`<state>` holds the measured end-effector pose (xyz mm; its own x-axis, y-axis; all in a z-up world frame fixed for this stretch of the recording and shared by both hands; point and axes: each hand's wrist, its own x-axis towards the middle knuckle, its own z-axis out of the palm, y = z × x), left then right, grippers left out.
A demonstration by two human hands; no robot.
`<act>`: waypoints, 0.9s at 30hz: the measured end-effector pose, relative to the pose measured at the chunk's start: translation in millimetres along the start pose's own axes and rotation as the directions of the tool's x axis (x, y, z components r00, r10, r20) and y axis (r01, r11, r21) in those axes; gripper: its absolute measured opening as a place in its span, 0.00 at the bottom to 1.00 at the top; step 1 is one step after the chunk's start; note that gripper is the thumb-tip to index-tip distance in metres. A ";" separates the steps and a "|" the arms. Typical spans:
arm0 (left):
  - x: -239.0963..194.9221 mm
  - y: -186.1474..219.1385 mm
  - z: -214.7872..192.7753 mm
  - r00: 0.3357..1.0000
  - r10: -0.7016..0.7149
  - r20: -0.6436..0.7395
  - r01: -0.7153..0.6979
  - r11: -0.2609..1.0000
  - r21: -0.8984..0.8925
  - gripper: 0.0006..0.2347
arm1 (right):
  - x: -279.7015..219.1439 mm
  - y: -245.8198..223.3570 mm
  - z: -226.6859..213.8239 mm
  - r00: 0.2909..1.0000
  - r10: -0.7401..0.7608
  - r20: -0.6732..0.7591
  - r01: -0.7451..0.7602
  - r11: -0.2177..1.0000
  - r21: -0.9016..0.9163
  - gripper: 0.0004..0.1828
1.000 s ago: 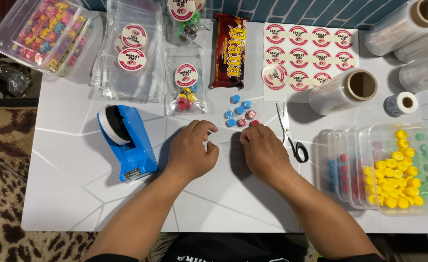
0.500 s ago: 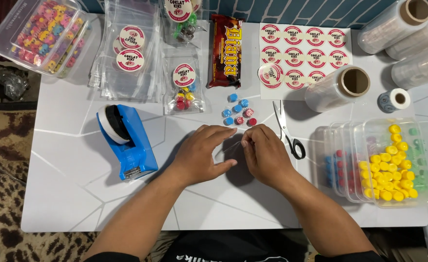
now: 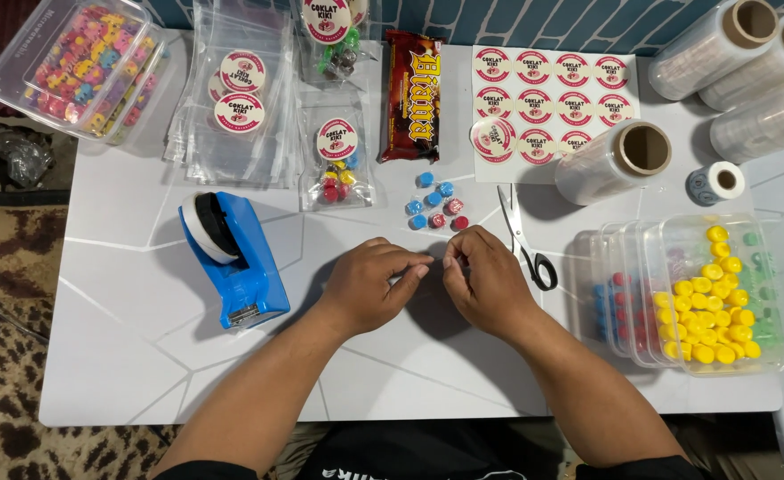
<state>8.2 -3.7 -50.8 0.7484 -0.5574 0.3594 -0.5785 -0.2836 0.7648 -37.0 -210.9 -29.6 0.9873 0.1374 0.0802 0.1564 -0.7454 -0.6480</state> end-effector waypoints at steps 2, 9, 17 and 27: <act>0.2 0.5 0.2 0.997 -0.074 0.022 0.075 0.995 -0.066 0.08 | 0.7 0.1 -0.4 1.000 0.003 0.005 -0.003 1.000 0.012 0.06; 0.4 12.7 -2.2 0.880 -0.449 0.155 0.467 0.759 -0.453 0.11 | 1.4 0.0 -0.9 0.994 0.106 -0.009 -0.092 0.901 0.424 0.10; 2.6 12.5 -3.6 0.789 -0.576 0.214 0.601 0.649 -0.466 0.10 | 1.0 8.1 25.4 0.968 0.247 0.047 -0.179 0.547 0.818 0.24; 9.0 15.3 -4.6 0.699 -0.680 0.220 0.695 0.577 -0.428 0.10 | -22.4 -13.5 -40.9 0.887 0.135 -0.441 0.065 0.910 0.410 0.07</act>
<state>7.6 -9.5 -33.4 0.8457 -0.3684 -0.3862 0.3258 -0.2169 0.9202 -60.0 -230.6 8.3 0.9099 -0.2666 0.3179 0.1948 -0.4019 -0.8947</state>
